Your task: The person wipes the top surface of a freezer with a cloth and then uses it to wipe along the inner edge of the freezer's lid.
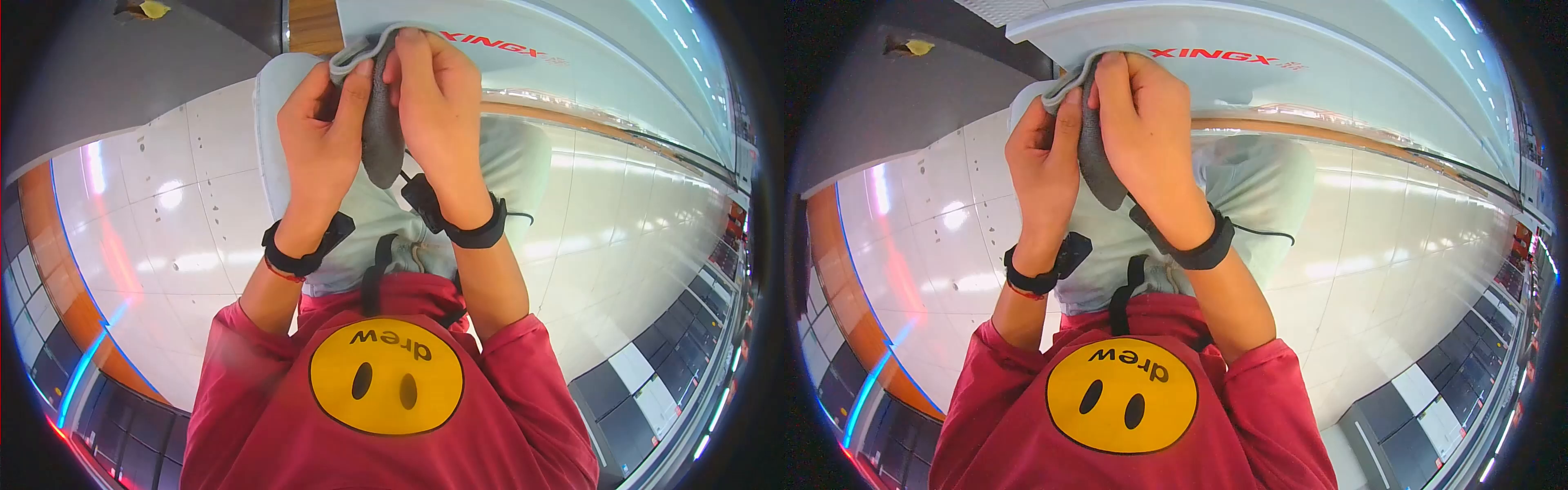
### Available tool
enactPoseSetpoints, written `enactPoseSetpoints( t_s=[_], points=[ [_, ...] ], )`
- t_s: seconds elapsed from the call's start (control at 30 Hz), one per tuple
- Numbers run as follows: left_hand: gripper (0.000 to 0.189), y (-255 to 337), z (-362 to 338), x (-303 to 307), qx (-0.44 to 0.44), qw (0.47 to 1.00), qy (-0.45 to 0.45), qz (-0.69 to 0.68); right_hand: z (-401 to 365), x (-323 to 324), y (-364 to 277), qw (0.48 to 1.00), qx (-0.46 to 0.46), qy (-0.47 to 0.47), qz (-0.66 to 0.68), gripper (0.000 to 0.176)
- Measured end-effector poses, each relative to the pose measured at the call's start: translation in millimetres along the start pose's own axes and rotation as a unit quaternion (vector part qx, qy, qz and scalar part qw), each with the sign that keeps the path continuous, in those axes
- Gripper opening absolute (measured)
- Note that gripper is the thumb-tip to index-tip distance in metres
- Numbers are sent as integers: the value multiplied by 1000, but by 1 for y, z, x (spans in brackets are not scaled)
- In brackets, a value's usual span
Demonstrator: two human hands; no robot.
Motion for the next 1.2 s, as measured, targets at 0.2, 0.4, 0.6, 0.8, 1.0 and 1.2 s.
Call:
enactPoseSetpoints(
  t_s=[0.2,0.4,0.6,0.8,1.0,1.2],
  points=[
    [16,12,4,-8,-10,999,21,-40,3,-3,-18,999,46,-1,12,42],
    [15,-5,0,-1,19,1000,2,24,2,1,5,1000,-6,-17,-16,35],
    [16,12,1,-10,-14,999,34,-23,3,-1,-18,998,61,-6,-11,36],
    [15,1,7,1,17,1000,-4,8,4,2,1,998,10,-40,-43,34],
    [17,5,3,-1,18,1000,11,-21,1,-4,-10,997,66,-17,-32,42],
    [17,15,9,-3,34,999,5,-5,3,4,12,996,25,3,-85,33]
  ],
)
Point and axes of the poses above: each hand's wrist, its own z-axis towards the middle knuckle, its own x-axis out of the back of the hand, y = z × x, the point moved 1 cm from there along z, towards the middle knuckle, and after that the axes turned 1 degree about y, right-handed, at the moved point
